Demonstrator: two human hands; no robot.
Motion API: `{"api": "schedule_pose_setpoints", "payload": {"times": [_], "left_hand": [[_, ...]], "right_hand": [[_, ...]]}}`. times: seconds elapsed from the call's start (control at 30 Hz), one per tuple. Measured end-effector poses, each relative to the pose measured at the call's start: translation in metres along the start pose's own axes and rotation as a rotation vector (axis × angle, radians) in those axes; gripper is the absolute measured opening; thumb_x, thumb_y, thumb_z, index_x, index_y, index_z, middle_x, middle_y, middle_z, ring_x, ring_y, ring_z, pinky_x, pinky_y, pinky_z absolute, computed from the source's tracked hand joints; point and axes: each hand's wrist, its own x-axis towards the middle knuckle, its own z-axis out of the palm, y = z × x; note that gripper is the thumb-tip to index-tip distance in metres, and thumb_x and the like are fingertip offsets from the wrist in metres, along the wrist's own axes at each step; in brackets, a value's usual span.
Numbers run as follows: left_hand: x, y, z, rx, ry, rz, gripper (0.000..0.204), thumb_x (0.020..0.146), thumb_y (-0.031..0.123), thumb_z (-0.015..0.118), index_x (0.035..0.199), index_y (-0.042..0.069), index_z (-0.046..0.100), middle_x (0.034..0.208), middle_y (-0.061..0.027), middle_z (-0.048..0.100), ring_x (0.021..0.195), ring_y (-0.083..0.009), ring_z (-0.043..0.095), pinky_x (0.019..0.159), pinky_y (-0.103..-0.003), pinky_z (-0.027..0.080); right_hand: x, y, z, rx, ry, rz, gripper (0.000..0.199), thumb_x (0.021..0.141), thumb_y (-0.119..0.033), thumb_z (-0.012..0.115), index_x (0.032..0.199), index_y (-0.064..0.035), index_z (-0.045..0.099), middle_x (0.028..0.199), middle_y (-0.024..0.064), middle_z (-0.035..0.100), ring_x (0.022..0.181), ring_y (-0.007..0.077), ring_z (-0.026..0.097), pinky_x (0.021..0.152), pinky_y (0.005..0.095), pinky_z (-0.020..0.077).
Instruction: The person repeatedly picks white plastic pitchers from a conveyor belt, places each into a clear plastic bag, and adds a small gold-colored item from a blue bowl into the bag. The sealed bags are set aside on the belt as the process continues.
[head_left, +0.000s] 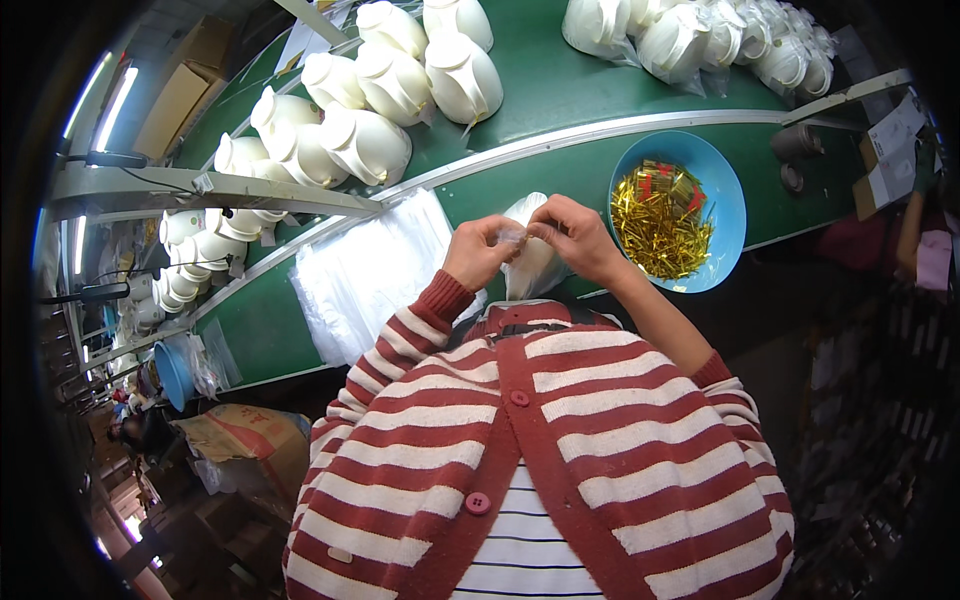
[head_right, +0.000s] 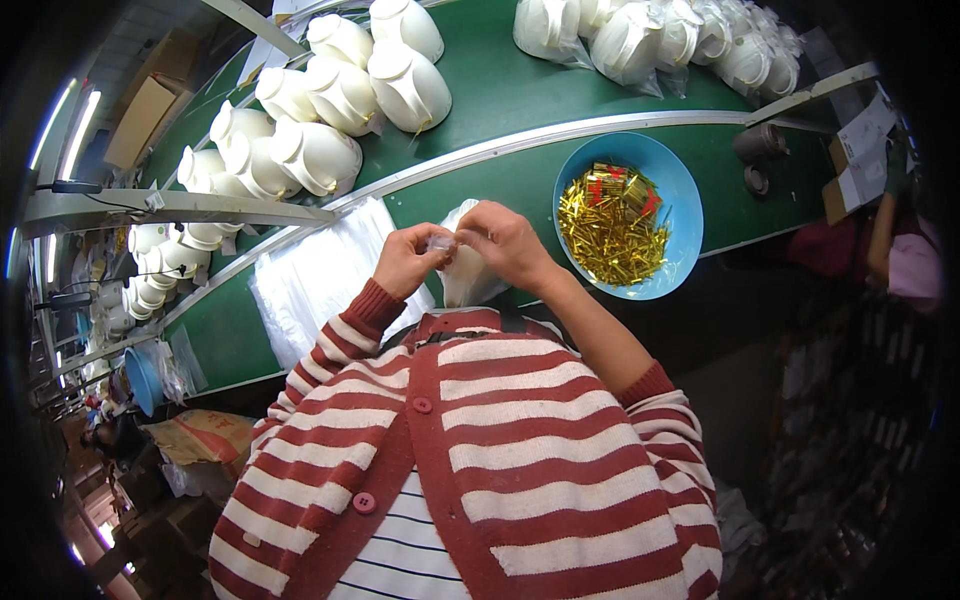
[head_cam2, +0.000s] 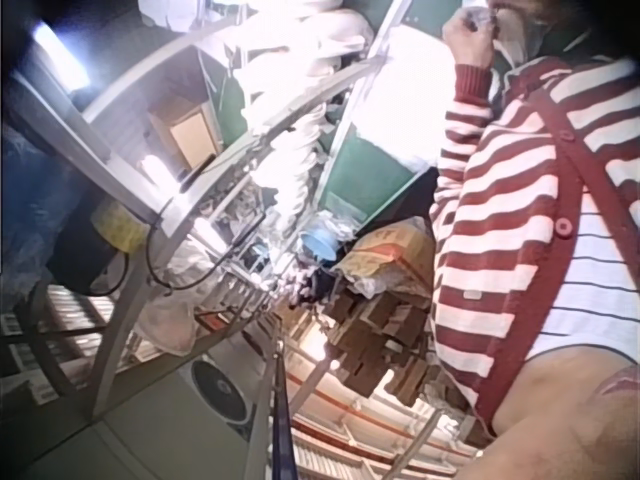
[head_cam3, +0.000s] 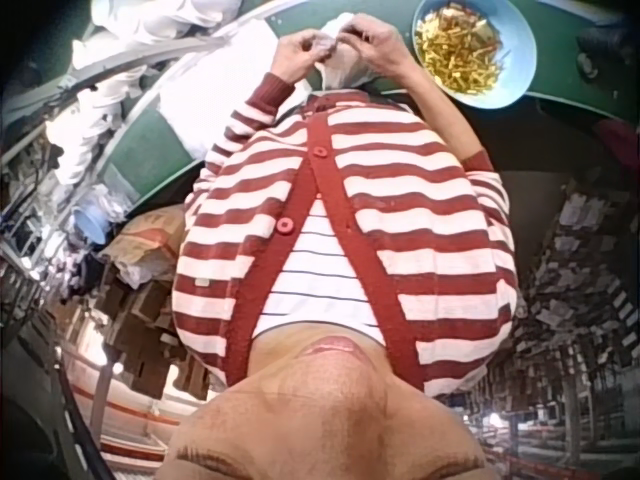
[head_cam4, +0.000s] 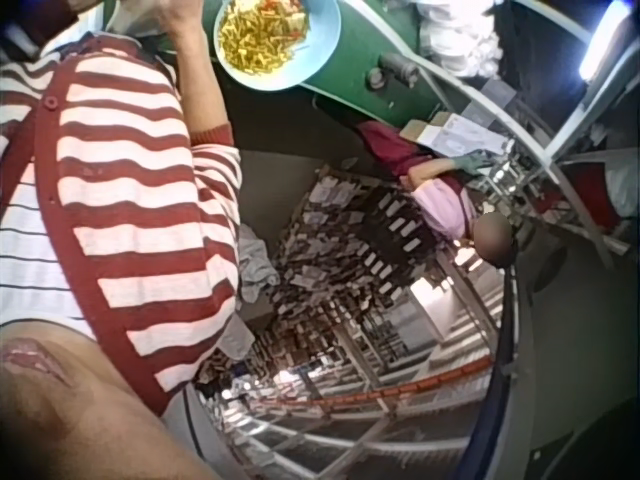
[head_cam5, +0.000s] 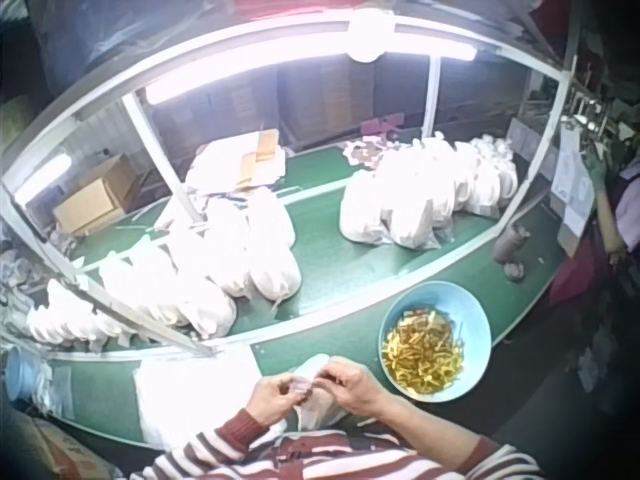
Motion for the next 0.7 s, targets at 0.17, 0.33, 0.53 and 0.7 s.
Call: {"api": "schedule_pose_setpoints", "payload": {"times": [0.17,0.33,0.53,0.7], "left_hand": [[-0.003,-0.002,0.004,0.05,0.031,0.065,0.015,0.094,0.008,0.076,0.106,-0.001,0.075,0.087,-0.0049,0.075,0.075,-0.0112,0.069,0.071,-0.026,0.058],[-0.007,0.0,0.009,0.112,0.143,0.006,0.018,0.091,0.012,0.08,0.103,-0.001,0.076,0.085,-0.0047,0.075,0.071,-0.0104,0.067,0.066,-0.025,0.056],[-0.005,-0.006,0.023,0.041,0.251,0.119,0.018,0.088,0.012,0.081,0.101,0.001,0.077,0.086,-0.0041,0.074,0.074,-0.0088,0.066,0.067,-0.025,0.055],[-0.015,-0.001,0.026,0.345,0.216,0.377,0.029,0.082,0.0,0.079,0.111,0.003,0.074,0.096,-0.008,0.073,0.079,-0.0157,0.069,0.07,-0.029,0.056]], "right_hand": [[0.008,0.002,0.011,-0.019,0.047,0.039,0.012,0.094,-0.014,0.074,0.098,-0.0026,0.07,0.093,0.0139,0.069,0.084,0.0331,0.068,0.076,0.04,0.0536],[-0.006,-0.002,0.005,0.046,0.017,0.214,0.016,0.093,-0.016,0.077,0.098,-0.0032,0.07,0.091,0.0132,0.069,0.081,0.0326,0.068,0.073,0.0391,0.0539],[-0.02,-0.001,0.01,-0.115,0.044,-0.04,0.01,0.09,-0.01,0.075,0.092,-0.0045,0.067,0.088,0.0125,0.065,0.084,0.0333,0.065,0.075,0.0415,0.0522],[-0.025,-0.005,0.009,-0.184,0.076,-0.146,0.01,0.087,-0.005,0.073,0.091,-0.0044,0.064,0.087,0.0131,0.063,0.086,0.0352,0.063,0.076,0.0437,0.0509]]}}
